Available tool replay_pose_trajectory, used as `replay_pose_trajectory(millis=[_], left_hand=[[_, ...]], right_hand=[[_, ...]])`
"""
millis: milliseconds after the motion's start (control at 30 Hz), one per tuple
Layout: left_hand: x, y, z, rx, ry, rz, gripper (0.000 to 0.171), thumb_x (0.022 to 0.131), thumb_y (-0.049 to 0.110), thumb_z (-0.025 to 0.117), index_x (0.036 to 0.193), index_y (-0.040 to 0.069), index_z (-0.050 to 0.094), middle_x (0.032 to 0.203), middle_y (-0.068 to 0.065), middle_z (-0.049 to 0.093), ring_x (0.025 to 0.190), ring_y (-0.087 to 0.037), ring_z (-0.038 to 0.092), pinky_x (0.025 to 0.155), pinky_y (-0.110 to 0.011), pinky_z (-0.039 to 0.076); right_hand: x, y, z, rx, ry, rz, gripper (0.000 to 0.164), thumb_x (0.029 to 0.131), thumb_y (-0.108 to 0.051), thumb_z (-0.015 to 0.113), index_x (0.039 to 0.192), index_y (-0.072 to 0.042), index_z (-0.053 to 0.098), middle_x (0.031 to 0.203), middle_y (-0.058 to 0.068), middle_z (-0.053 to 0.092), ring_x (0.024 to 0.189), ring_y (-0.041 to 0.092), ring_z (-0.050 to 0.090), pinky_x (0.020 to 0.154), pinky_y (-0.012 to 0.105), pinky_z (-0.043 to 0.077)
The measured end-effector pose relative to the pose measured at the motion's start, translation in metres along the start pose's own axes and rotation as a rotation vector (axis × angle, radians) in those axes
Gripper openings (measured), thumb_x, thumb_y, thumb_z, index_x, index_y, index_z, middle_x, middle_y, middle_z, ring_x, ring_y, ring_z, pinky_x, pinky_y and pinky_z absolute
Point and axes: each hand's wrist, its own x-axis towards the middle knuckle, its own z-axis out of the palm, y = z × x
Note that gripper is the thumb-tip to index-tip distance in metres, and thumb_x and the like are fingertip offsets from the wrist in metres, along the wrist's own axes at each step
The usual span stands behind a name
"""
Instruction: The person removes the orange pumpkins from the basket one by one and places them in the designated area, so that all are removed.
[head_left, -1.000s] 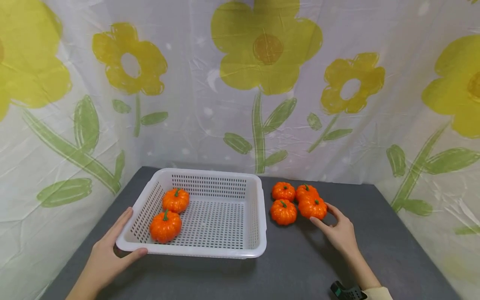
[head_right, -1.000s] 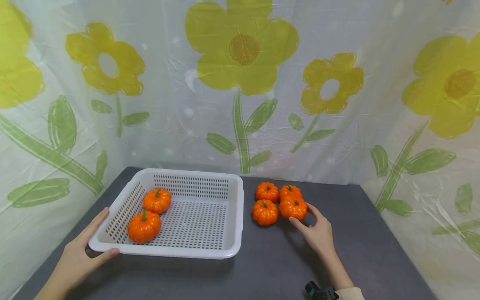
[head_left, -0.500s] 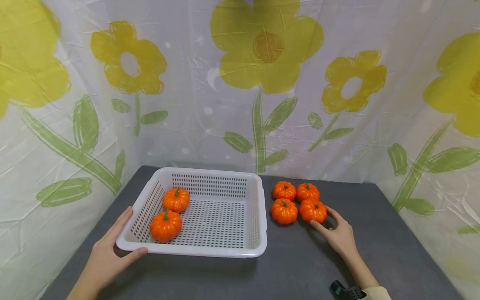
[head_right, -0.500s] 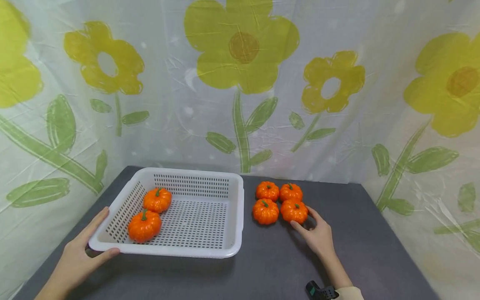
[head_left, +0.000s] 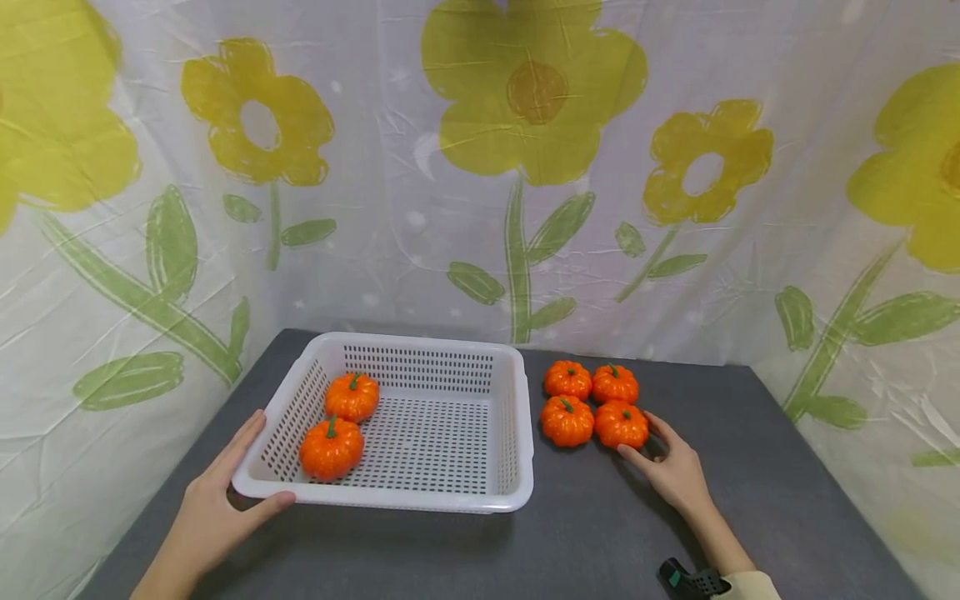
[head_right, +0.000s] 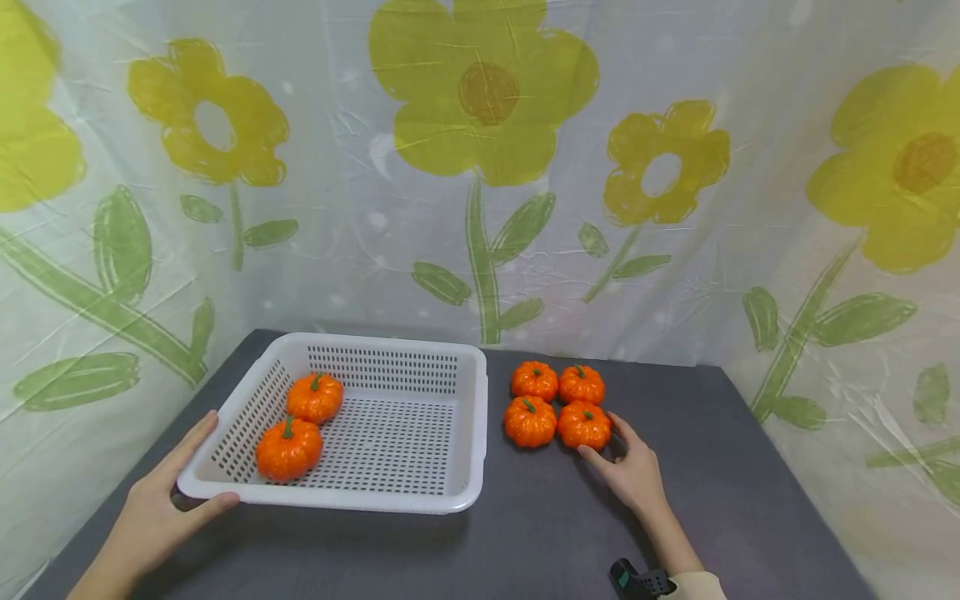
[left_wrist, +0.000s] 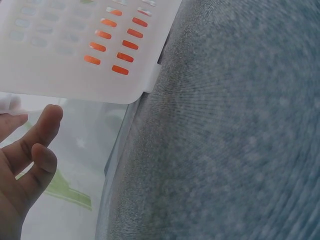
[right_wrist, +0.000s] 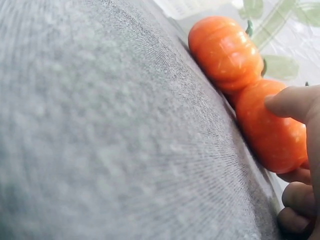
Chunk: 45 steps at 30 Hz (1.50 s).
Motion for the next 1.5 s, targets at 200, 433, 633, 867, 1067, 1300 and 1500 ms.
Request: replay_pose_trajectory(millis=[200, 433, 633, 867, 1067, 1300, 1500], left_hand=[[0.000, -0.001, 0.001, 0.006, 0.018, 0.018, 0.112, 0.076, 0.033, 0.097, 0.168, 0.027, 0.033, 0.171, -0.010, 0.037, 0.144, -0.032, 0.049, 0.089, 0.004, 0.030], [-0.001, -0.002, 0.002, -0.006, 0.021, 0.021, 0.112, 0.077, 0.031, 0.097, 0.168, 0.029, 0.033, 0.172, -0.008, 0.036, 0.150, -0.011, 0.041, 0.092, 0.005, 0.026], [0.000, -0.001, 0.001, -0.008, 0.017, 0.017, 0.112, 0.076, 0.031, 0.097, 0.168, 0.027, 0.034, 0.171, -0.009, 0.037, 0.143, -0.029, 0.048, 0.090, 0.005, 0.028], [0.000, 0.001, 0.001, -0.012, 0.009, 0.015, 0.112, 0.076, 0.031, 0.097, 0.168, 0.025, 0.033, 0.171, -0.012, 0.036, 0.136, -0.048, 0.050, 0.087, 0.005, 0.030], [0.000, 0.000, 0.001, -0.021, 0.029, 0.042, 0.111, 0.076, 0.030, 0.097, 0.168, 0.028, 0.034, 0.171, -0.007, 0.037, 0.144, 0.011, 0.035, 0.095, 0.005, 0.025], [0.001, 0.002, 0.000, -0.005, 0.013, 0.018, 0.111, 0.078, 0.033, 0.096, 0.168, 0.030, 0.032, 0.173, -0.005, 0.035, 0.149, -0.031, 0.044, 0.097, 0.004, 0.021], [-0.001, 0.001, 0.001, -0.023, 0.043, 0.056, 0.111, 0.076, 0.029, 0.097, 0.168, 0.028, 0.034, 0.171, -0.007, 0.037, 0.144, 0.020, 0.025, 0.099, 0.006, 0.018]], right_hand=[[0.000, -0.001, -0.001, -0.017, -0.015, 0.009, 0.081, 0.098, -0.041, 0.077, 0.158, 0.002, 0.044, 0.156, 0.031, 0.050, 0.141, 0.050, 0.049, 0.101, 0.061, 0.054], [0.001, -0.003, -0.001, -0.009, -0.048, 0.061, 0.087, 0.096, -0.045, 0.078, 0.160, 0.000, 0.041, 0.160, 0.029, 0.046, 0.145, 0.048, 0.046, 0.105, 0.060, 0.052], [0.001, -0.004, -0.001, -0.001, -0.056, 0.078, 0.089, 0.095, -0.046, 0.079, 0.161, -0.001, 0.039, 0.161, 0.028, 0.045, 0.147, 0.048, 0.044, 0.106, 0.061, 0.052], [0.000, -0.003, -0.002, 0.011, -0.039, 0.068, 0.089, 0.095, -0.046, 0.079, 0.162, -0.002, 0.039, 0.161, 0.028, 0.045, 0.147, 0.047, 0.044, 0.104, 0.060, 0.053], [0.000, -0.003, -0.003, 0.000, 0.005, 0.046, 0.088, 0.096, -0.046, 0.078, 0.161, -0.003, 0.040, 0.160, 0.026, 0.048, 0.144, 0.045, 0.047, 0.097, 0.055, 0.056], [0.001, -0.005, -0.004, 0.046, 0.051, -0.002, 0.087, 0.095, -0.041, 0.081, 0.160, -0.001, 0.041, 0.158, 0.025, 0.051, 0.147, 0.045, 0.044, 0.100, 0.063, 0.054], [0.001, -0.014, -0.008, 0.037, 0.106, -0.063, 0.080, 0.094, -0.034, 0.082, 0.158, -0.003, 0.046, 0.155, 0.022, 0.056, 0.145, 0.044, 0.046, 0.094, 0.059, 0.058]])
